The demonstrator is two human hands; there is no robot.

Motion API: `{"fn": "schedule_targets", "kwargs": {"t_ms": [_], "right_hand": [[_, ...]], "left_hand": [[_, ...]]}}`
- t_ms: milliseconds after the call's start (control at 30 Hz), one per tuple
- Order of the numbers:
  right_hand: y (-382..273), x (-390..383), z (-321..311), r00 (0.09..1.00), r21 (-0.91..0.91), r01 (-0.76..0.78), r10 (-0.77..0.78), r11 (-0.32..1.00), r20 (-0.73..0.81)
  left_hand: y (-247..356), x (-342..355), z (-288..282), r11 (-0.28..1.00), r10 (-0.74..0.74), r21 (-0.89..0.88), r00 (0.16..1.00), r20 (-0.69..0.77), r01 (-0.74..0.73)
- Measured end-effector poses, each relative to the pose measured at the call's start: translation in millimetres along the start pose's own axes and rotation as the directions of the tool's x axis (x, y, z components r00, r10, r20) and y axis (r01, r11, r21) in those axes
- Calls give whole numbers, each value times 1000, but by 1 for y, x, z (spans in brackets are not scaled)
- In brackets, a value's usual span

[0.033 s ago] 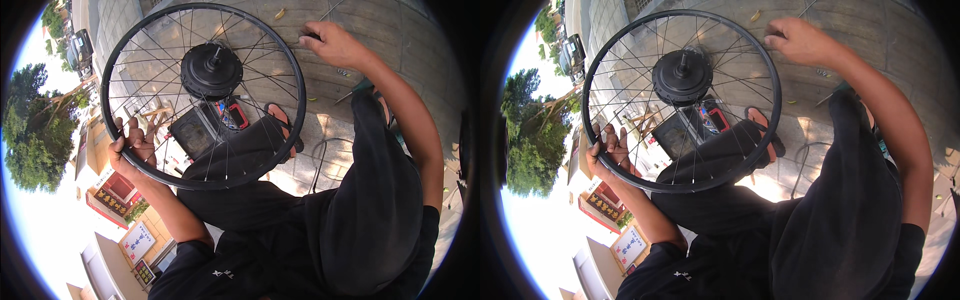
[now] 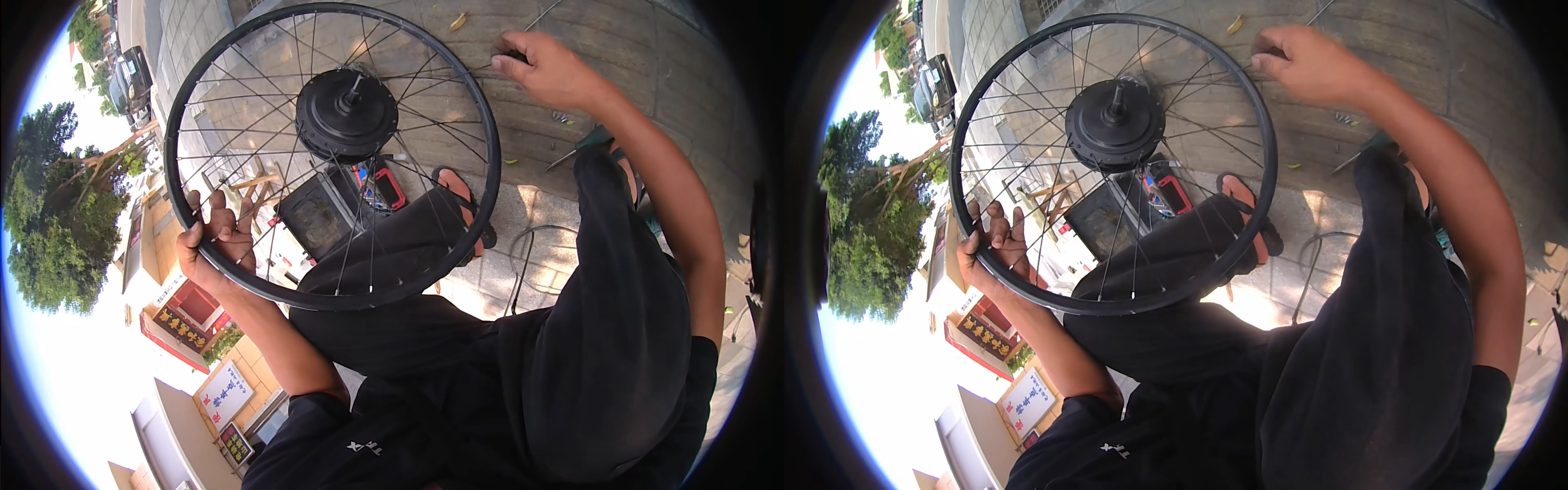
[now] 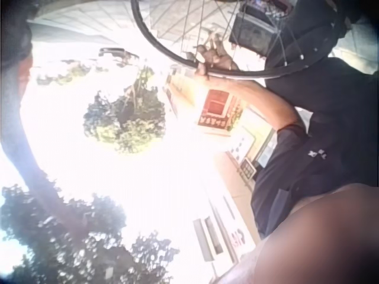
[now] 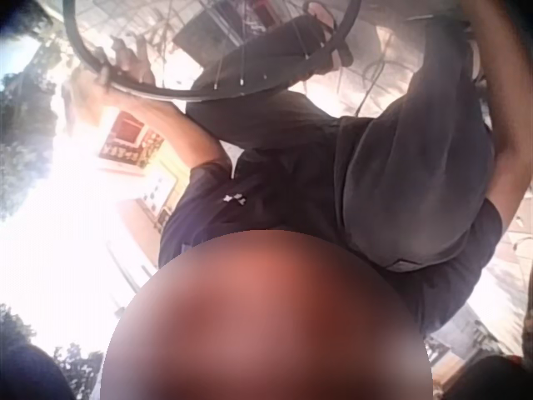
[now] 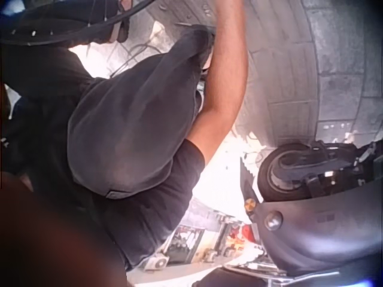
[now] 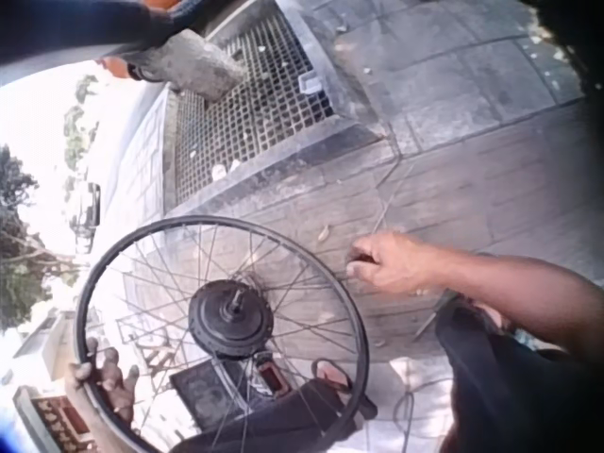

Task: The person sits on the ground and adjusts the spokes of a bicycle wheel using a spoke wrench. They rotate the wheel, tighten or loosen individual spokes, and check alignment by hand.

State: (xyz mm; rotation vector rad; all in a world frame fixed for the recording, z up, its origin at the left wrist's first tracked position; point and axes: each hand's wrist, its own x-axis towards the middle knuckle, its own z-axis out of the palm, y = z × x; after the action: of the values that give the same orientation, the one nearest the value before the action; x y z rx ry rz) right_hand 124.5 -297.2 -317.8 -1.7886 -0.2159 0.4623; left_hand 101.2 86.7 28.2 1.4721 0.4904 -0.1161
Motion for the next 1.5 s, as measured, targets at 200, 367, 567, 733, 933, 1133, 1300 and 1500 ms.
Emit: {"fn": "schedule_targets", "kwargs": {"t_ms": [200, 367, 567, 733, 933, 1133, 1300, 1500], "right_hand": [[0, 7, 0, 999, -33, 32, -33, 999, -5], [8, 20, -5, 993, -72, 107, -103, 992, 55], [22, 51, -18, 922, 594, -157, -98, 789, 374], [-25, 69, -38, 935, -242, 336, -292, 910, 199], [-37, 80, -31, 913, -324, 403, -352, 856, 207], [-31, 104, -13, 920, -269, 378, -328, 886, 214], [-20, 116, -20, 925, -238, 360, -312, 902, 218], [-19, 114, -18, 947, -230, 312, -283, 922, 152]], "left_hand": [[-1, -1, 1, 1000, 7, 9, 1000, -8, -6], [-1, -1, 5, 1000, 16, 20, 1000, -14, -16], [-2, -1, 3, 999, 24, 24, 1000, -9, -24], [1, 1, 0, 1000, 13, 27, 1000, 4, -13], [7, 20, -8, 1000, -24, 16, 999, 42, 23], [19, 52, -26, 993, -117, -8, 993, 8, 117], [22, 58, -19, 989, -144, 20, 989, 39, 143], [22, 58, -18, 989, -141, 45, 990, 15, 140]]}}
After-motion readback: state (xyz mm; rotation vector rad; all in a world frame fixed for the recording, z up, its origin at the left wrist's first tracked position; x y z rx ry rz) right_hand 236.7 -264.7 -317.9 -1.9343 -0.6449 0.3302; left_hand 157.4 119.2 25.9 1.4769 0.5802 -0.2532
